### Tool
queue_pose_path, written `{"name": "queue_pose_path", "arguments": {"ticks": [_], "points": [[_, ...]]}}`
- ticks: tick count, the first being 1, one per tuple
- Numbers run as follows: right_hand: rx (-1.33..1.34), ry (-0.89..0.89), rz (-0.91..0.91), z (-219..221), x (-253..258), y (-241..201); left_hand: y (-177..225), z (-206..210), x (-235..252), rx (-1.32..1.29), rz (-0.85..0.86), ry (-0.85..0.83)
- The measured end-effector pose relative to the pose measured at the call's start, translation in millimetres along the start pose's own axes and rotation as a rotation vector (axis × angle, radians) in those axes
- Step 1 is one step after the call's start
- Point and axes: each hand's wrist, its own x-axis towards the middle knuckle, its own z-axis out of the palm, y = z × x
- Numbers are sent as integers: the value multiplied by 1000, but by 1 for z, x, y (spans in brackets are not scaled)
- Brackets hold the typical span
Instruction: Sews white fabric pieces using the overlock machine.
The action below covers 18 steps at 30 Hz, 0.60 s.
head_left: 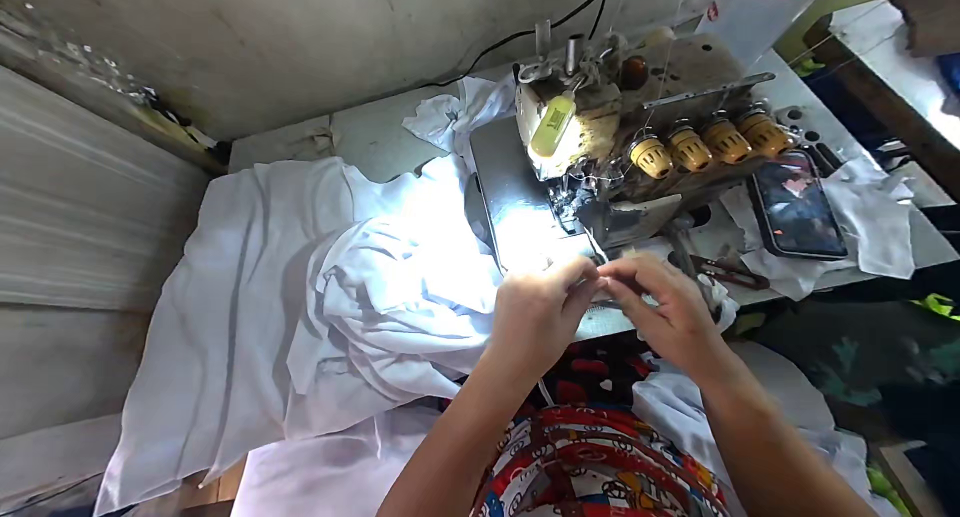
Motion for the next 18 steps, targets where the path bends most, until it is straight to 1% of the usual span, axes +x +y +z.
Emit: {"name": "queue_pose_path", "arguments": {"ticks": [2, 4, 8, 11, 13, 15, 18], "points": [[123, -35, 14, 7, -3, -4, 0, -9, -10, -8, -5, 4], [141, -39, 18, 9, -3, -7, 2, -15, -17, -87, -31, -29], [-73, -19, 56, -2, -1, -11, 1, -9, -14, -233, -46, -47], [-198, -40, 131, -14, -1, -12, 0, 6, -5, -209, -31, -63], [-228, -45, 175, -18, -3, -13, 1, 12, 0, -189, -41, -82], [-152, -18, 162, -18, -5, -14, 2, 11, 4, -229, -51, -77], [123, -12, 154, -15, -6, -18, 4, 2, 1, -422, -141, -61]]}}
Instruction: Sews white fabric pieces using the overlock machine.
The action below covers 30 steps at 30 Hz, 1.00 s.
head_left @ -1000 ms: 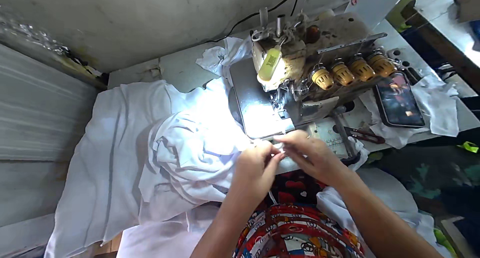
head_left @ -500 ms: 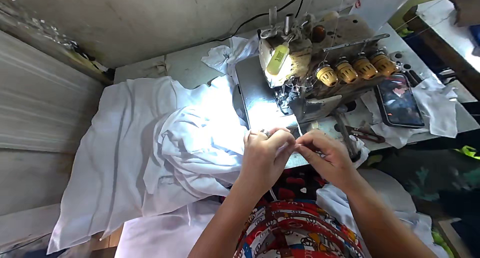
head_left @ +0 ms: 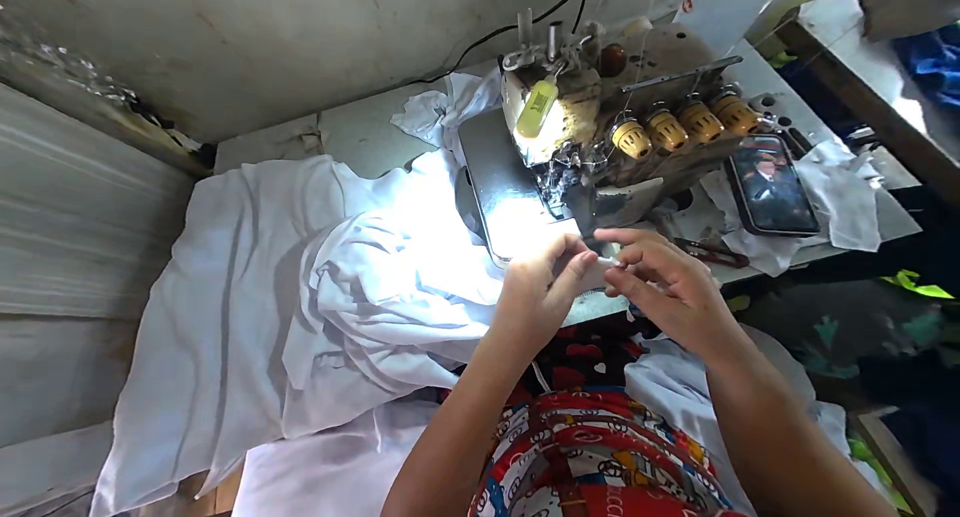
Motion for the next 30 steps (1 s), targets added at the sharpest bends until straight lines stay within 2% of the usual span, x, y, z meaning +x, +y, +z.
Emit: {"name": "queue_pose_path", "arguments": {"ticks": [4, 10, 12, 16, 20, 25, 28, 30], "points": [[219, 16, -14, 15, 2, -4, 8, -10, -8, -171, -172, 101], [279, 2, -18, 22, -2, -3, 2, -4, -19, -314, -301, 272], [277, -34, 25, 19, -5, 0, -1, -8, -18, -332, -333, 271], [309, -143, 112, 26, -7, 1, 2, -11, -20, -265, -279, 180], [409, -71, 127, 33, 1, -6, 5, -8, -21, -213, -229, 130], [427, -40, 138, 31, 4, -5, 1, -4, -22, -311, -362, 155], [418, -48, 148, 28, 1, -1, -6, -2, -27, -335, -231, 73], [385, -82, 161, 25, -4, 6, -9, -1, -30, -281, -141, 92]]}}
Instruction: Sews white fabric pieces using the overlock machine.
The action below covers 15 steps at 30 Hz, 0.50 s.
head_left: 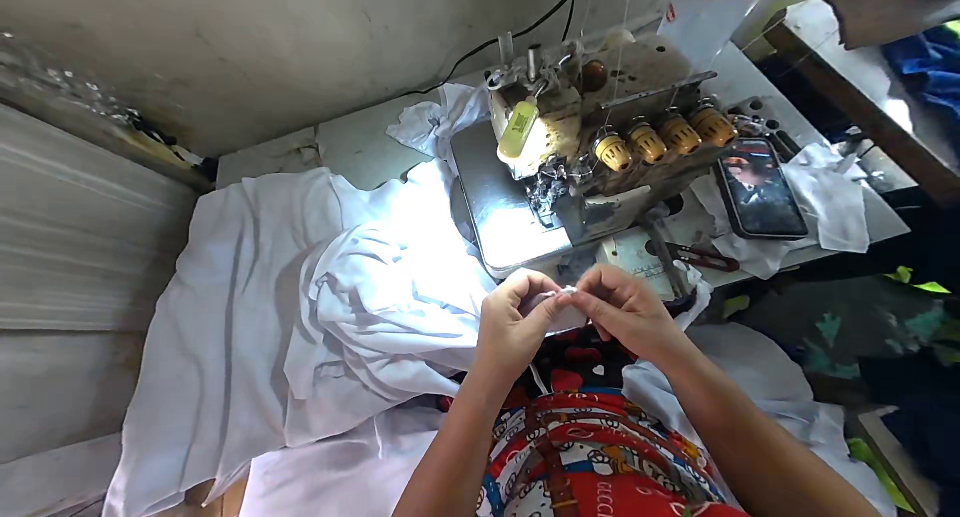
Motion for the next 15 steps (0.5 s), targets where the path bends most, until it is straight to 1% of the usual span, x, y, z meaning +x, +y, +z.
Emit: {"name": "queue_pose_path", "arguments": {"ticks": [2, 4, 5, 6, 7, 9, 10, 11, 12, 15], "points": [[-49, -58, 10, -8, -6, 5, -1, -4, -3, 100, 49, -7], [-162, -121, -9, -27, -12, 9, 0, -12, -3, 248, 39, -98], [-245, -99, -31, -41, -13, 9, 3, -17, -2, 321, 42, -149], [-323, -14, -56, -57, -14, 8, 7, -21, 2, 374, 65, -169], [-388, 98, -74, -76, -13, 4, 11, -24, 8, 411, 97, -145], [-482, 350, -85, -115, -4, -12, 22, -29, 25, 485, 127, -21], [-523, 447, -93, -134, 3, -19, 26, -31, 36, 531, 123, 39], [-570, 500, -90, -153, 12, -25, 27, -32, 48, 581, 120, 92], [-620, 516, -78, -169, 22, -30, 26, -31, 61, 624, 115, 122], [-644, 457, -4, -201, 57, -27, 14, -18, 86, 645, 29, 154]]}}
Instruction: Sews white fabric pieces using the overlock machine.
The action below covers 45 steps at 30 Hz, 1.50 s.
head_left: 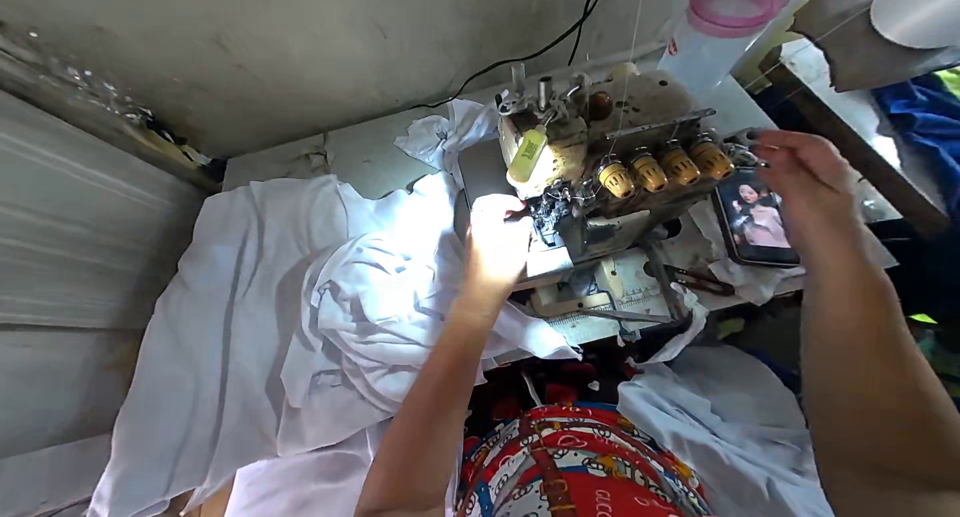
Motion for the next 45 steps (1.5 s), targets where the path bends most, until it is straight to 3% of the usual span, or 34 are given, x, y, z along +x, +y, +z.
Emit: {"name": "queue_pose_path", "arguments": {"ticks": [4, 8, 12, 17, 21, 23, 26, 28, 31, 35, 39, 43, 45], "points": [[176, -142, 178, 21, 37, 17, -1, 20, 4, 19, -119, 37], [336, -222, 257, 33, 45, 23, -7, 25, 1, 118, -61, 68], [138, -304, 200, 27, 47, 22, -9, 27, 6, 177, -92, 32], [166, -318, 245, 28, 51, 18, -7, 26, 6, 222, -131, -37], [-68, -334, 234, 30, 73, 34, -7, 26, 7, 248, -105, -52], [-322, -352, 218, 34, 90, 35, -7, 26, 7, 241, -102, -44], [-692, -579, 302, 35, 101, -20, -7, 25, 8, 241, -98, -44], [-773, -662, 353, 37, 106, -38, -8, 26, 8, 238, -97, -44], [-657, -572, 298, 37, 107, -6, -6, 24, 11, 265, -129, -105], [-285, -355, 298, 37, 94, 16, -3, 21, 14, 295, -135, -161], [147, -133, 482, 50, 76, -2, -4, 20, 14, 269, -110, -138], [-10, -112, 337, 42, 63, 17, -1, 19, 14, 263, -130, -155], [5, 39, 334, 35, 50, 16, 1, 17, 14, 261, -140, -170]]}}
